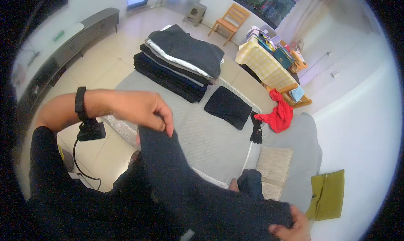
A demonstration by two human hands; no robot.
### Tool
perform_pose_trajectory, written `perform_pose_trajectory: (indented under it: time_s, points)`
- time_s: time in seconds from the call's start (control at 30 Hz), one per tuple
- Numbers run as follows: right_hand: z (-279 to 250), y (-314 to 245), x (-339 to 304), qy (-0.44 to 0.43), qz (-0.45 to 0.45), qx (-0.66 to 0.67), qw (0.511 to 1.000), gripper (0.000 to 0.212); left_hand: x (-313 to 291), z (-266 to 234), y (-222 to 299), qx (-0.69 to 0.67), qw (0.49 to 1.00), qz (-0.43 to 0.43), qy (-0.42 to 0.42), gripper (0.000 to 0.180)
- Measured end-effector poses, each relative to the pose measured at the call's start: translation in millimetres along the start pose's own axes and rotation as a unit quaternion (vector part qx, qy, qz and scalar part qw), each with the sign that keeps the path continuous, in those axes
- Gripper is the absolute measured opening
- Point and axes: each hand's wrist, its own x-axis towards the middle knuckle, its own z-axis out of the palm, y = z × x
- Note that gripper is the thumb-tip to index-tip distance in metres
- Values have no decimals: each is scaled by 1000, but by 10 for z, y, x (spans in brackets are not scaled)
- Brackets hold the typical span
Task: The person picks up clothing items from a bed, including a long-sleeved shirt and a zippered jacket, and folds them one by one, placing each folded item onto a stack on the bed.
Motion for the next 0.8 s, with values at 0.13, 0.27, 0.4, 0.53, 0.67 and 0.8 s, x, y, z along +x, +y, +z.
perform_pose_trajectory:
  time_s: [0.13, 0.27, 0.4, 0.53, 0.67, 0.8]
  points:
    - [-228, -364, 332, 69, -106, -1, 992, 59, -272, -331, 267, 6, 992, 70, 104, 23]
    - [-344, -787, 921, 47, -181, -3, 982, 57, -504, -725, 601, 75, 964, 135, 214, 25]
    - [-416, -1095, 1780, -17, -259, 4, 966, 56, -376, -1393, 861, 123, 929, 121, 329, 28]
    - [-304, -1421, 2745, -77, -296, 5, 952, 53, -67, -1878, 1068, 100, 895, 131, 415, 23]
    - [-163, -1670, 3753, -107, -295, 31, 949, 40, 387, -2472, 1168, 94, 893, 73, 434, 20]
    - [-35, -1953, 4431, -171, -296, 39, 939, 37, 762, -3018, 1258, 121, 924, 20, 363, 21]
